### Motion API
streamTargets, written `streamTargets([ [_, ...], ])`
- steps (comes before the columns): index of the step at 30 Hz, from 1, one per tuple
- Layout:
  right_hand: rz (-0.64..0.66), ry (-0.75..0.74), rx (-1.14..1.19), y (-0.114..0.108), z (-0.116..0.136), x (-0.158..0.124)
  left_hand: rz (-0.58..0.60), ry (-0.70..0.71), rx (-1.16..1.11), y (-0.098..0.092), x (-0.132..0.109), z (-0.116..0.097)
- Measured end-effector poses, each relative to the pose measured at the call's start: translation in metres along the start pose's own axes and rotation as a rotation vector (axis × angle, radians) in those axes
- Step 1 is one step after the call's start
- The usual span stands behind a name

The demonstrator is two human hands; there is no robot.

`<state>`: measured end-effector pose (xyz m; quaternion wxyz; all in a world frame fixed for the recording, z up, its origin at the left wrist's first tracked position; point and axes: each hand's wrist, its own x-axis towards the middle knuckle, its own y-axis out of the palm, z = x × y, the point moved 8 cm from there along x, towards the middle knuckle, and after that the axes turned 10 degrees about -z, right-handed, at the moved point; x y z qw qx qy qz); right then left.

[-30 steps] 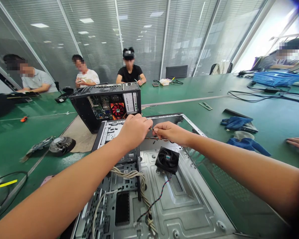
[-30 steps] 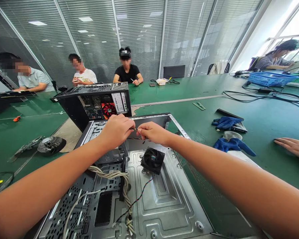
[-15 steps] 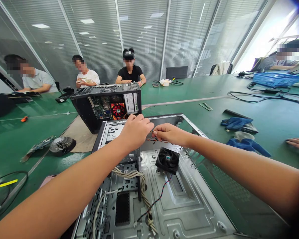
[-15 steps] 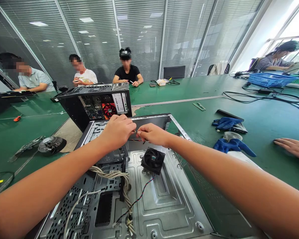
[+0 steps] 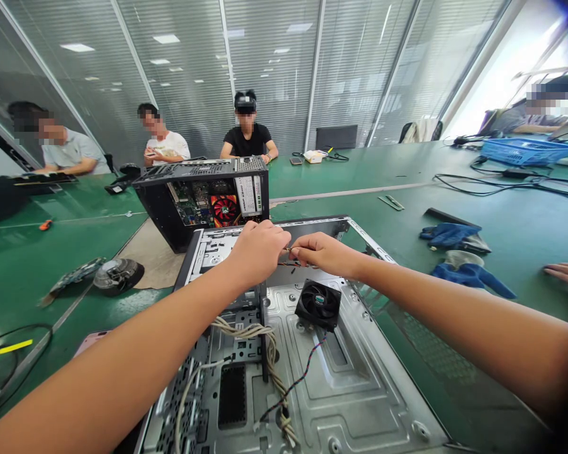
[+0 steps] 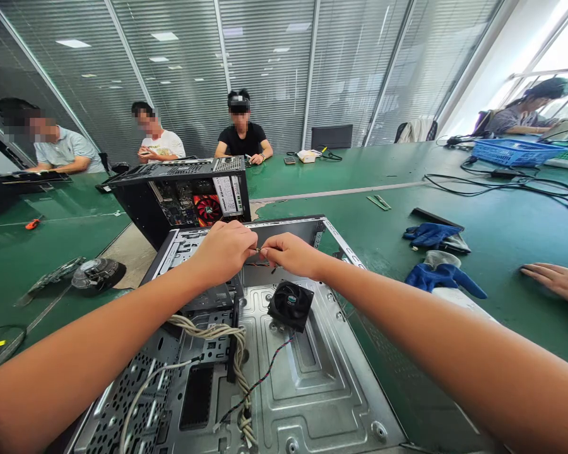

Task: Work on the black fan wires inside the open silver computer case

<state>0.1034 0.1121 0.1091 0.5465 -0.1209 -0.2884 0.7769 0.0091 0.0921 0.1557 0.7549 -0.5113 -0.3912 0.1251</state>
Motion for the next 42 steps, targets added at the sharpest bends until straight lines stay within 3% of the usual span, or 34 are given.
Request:
streamTargets([
  [12, 0.016, 0.043, -0.032, 0.001, -0.005, -0.001, 0.0, -0.017, -0.003, 0.003, 0.0, 0.003],
  [27, -0.014, -0.004, -0.012, -0.001, -0.008, 0.003, 0.024, -0.026, 0.01, 0.002, -0.001, 0.002],
  [32, 0.017, 0.034, 0.068, 0.002, -0.01, 0.002, 0.009, -0.023, 0.0, 0.001, -0.001, 0.002],
  [42, 0.022, 0.095, -0.034, -0.001, -0.018, 0.0, 0.012, -0.037, 0.01, 0.002, -0.001, 0.003],
])
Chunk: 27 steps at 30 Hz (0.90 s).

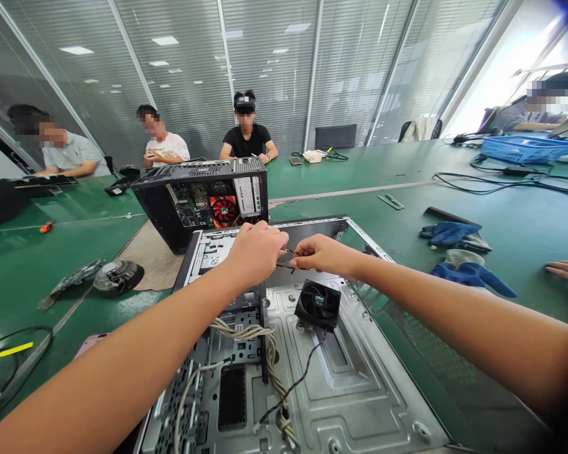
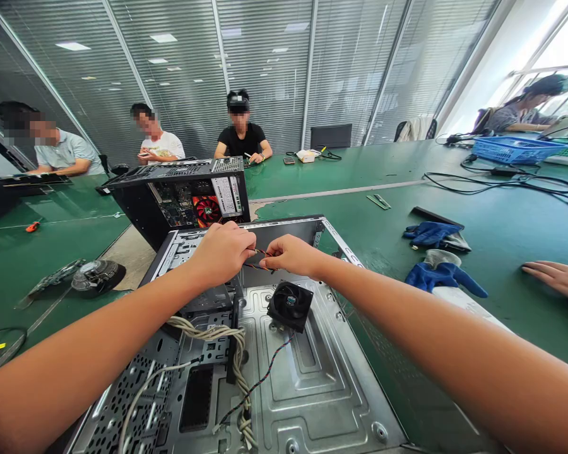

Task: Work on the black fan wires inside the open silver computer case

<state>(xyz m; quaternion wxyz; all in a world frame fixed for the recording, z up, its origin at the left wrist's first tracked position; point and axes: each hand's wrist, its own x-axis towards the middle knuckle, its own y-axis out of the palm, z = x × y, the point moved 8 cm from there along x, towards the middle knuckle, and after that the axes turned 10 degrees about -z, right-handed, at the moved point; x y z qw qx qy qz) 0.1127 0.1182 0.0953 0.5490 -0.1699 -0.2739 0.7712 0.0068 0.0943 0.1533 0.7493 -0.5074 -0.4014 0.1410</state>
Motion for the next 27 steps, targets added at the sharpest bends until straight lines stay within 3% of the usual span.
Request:
streamTargets([
  [27, -0.152, -0.037, 0.106, -0.01, 0.001, 0.003, 0.012, -0.089, -0.01, 0.003, 0.002, 0.007],
])
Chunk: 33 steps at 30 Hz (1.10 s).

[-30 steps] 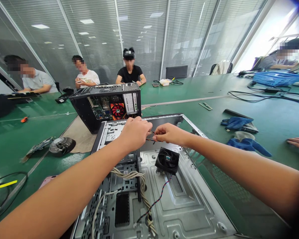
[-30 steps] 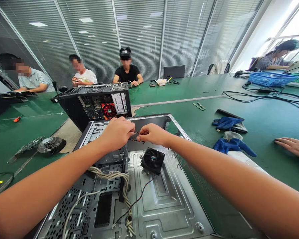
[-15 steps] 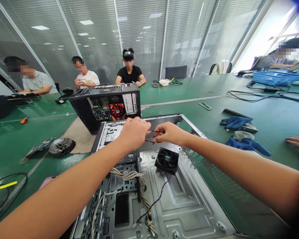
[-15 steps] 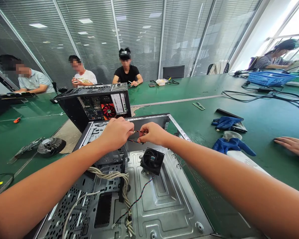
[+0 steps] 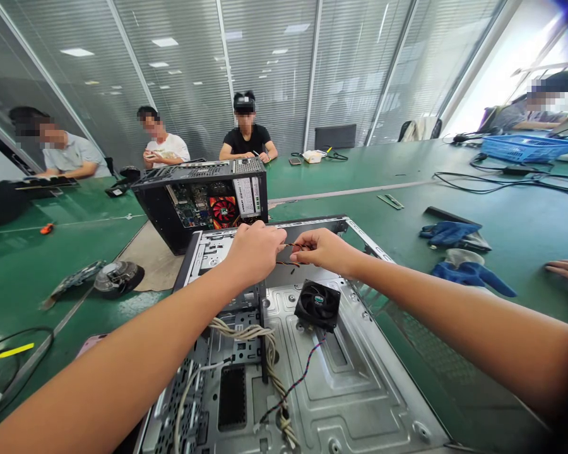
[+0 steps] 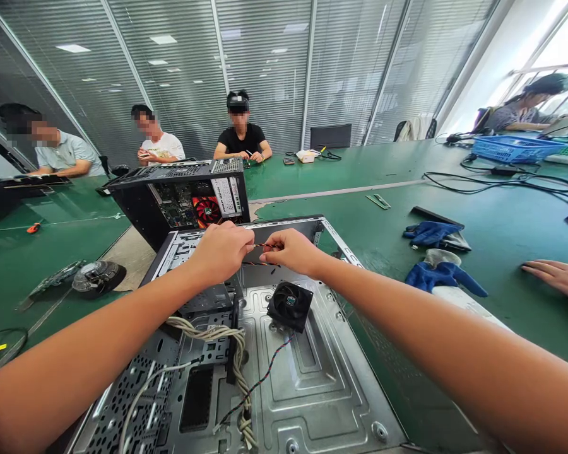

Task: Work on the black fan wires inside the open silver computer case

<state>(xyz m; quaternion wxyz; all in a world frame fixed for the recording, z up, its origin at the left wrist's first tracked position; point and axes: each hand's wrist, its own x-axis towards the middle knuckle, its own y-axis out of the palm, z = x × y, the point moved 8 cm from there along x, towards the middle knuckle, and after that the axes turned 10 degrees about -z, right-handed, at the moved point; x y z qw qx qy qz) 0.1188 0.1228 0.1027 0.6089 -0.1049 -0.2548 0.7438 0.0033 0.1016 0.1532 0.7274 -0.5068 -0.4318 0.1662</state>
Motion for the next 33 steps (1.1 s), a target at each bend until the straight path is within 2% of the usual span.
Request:
streamTargets([
  [12, -0.034, -0.04, -0.014, -0.003, 0.007, 0.0, -0.034, -0.013, -0.048, -0.003, 0.001, 0.004],
  [22, -0.028, -0.022, 0.018, -0.004, 0.007, 0.0, -0.106, 0.079, 0.022, -0.014, 0.0, -0.004],
  [33, 0.129, 0.094, 0.232, 0.01, 0.003, -0.007, -0.195, 0.169, 0.081, -0.02, -0.002, -0.012],
])
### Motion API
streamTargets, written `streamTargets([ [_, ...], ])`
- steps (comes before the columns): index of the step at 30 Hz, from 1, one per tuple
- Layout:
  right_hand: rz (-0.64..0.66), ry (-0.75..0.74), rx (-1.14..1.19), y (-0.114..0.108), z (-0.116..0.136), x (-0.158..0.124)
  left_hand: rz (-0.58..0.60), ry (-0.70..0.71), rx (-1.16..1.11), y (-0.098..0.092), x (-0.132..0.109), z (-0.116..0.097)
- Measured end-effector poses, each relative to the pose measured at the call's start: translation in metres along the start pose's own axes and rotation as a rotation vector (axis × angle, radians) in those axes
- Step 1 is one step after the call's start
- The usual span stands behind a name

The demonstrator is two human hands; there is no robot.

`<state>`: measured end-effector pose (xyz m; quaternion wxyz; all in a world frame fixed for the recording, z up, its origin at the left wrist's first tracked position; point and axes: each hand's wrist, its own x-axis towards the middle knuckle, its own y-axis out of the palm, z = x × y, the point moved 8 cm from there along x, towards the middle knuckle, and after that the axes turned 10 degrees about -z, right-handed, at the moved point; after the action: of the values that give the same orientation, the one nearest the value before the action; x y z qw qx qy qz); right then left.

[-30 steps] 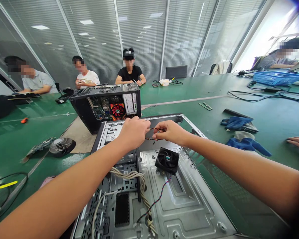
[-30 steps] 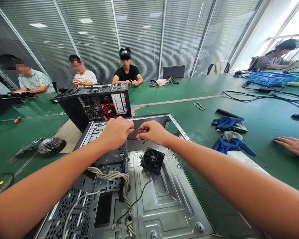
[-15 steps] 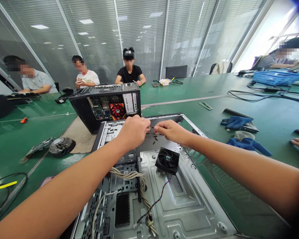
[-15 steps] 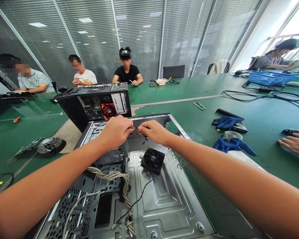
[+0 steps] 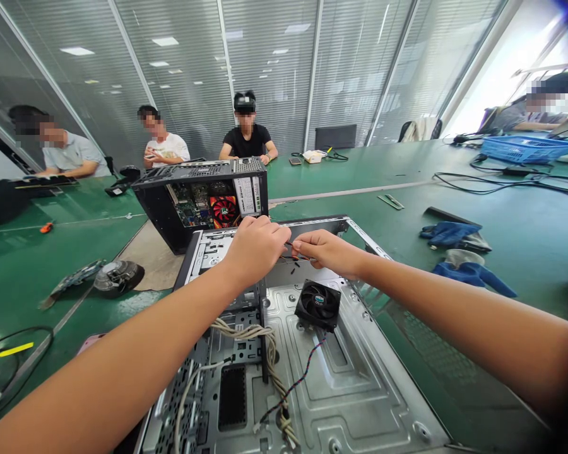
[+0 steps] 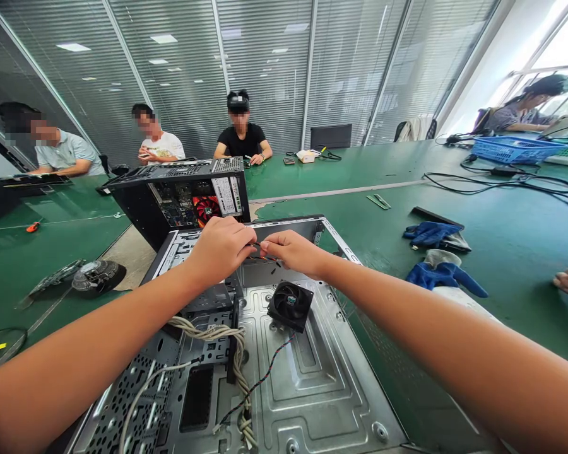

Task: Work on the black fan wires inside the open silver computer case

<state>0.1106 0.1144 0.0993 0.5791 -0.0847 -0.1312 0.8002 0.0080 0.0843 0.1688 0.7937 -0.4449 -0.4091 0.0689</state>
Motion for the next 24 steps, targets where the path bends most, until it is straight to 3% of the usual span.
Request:
streamTargets([
  [7, 0.018, 0.0, 0.04, 0.001, -0.001, 0.001, -0.003, 0.067, 0.072, -0.003, -0.001, -0.006],
  [16, 0.007, -0.005, -0.069, 0.002, 0.003, -0.001, 0.017, 0.04, 0.058, 0.001, -0.002, -0.005],
  [24, -0.077, -0.174, -0.352, -0.005, 0.01, 0.003, 0.164, -0.181, -0.084, 0.017, -0.001, 0.008],
])
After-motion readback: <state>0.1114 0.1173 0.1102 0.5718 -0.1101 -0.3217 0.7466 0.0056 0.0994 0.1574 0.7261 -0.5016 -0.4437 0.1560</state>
